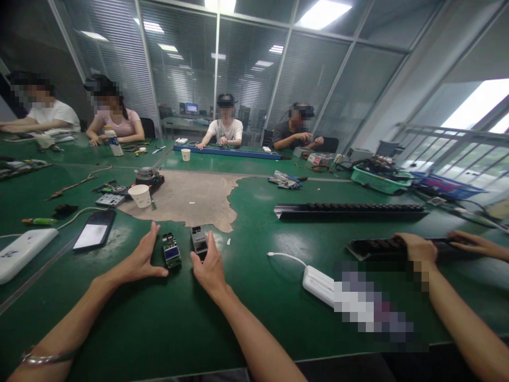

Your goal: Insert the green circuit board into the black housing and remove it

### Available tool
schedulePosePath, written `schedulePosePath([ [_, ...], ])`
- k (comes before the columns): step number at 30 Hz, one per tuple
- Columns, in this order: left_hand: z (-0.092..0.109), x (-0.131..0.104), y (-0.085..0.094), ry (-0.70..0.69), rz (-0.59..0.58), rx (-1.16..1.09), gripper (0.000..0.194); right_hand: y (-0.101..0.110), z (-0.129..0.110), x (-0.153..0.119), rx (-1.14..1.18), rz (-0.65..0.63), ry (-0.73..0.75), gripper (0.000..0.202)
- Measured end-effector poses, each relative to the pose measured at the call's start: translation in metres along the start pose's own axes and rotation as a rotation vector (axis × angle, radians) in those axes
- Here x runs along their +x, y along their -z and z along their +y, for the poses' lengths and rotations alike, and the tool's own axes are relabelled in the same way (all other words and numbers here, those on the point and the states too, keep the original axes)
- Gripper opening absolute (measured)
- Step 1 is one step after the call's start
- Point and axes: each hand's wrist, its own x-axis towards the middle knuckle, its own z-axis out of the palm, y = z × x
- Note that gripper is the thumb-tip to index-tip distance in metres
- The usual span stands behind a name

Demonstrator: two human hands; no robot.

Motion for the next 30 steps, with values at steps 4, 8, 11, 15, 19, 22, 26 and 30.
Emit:
schedulePosePath([
  [4,0.003,0.001,-0.002,-0.026,-0.017,0.048,0.143,0.003,0.006,-0.002,-0.056,0.039,0.022,0.084],
  [8,0.003,0.004,0.002,0.0,-0.092,0.03,0.142,0.009,0.007,-0.004,-0.043,0.059,0.027,0.087],
  [11,0.003,0.007,0.011,0.039,-0.155,-0.023,0.131,0.008,0.006,-0.005,-0.014,0.041,0.033,0.087],
  [15,0.007,0.005,0.022,0.112,-0.176,-0.123,0.12,0.002,0.004,-0.005,0.037,0.024,0.065,0.084],
  [19,0.017,-0.001,0.027,0.176,-0.035,-0.262,0.115,0.003,-0.003,-0.003,0.099,0.044,0.034,0.075],
  [22,0.027,-0.005,0.03,0.271,0.123,-0.427,0.095,0.01,-0.017,-0.002,0.181,0.074,0.0,0.074],
  [26,0.04,-0.005,0.033,0.345,0.223,-0.557,0.073,0.011,-0.041,0.001,0.247,0.033,0.051,0.074],
  [30,0.044,-0.001,0.032,0.381,0.223,-0.552,0.071,-0.001,-0.056,0.004,0.221,-0.018,0.104,0.073],
])
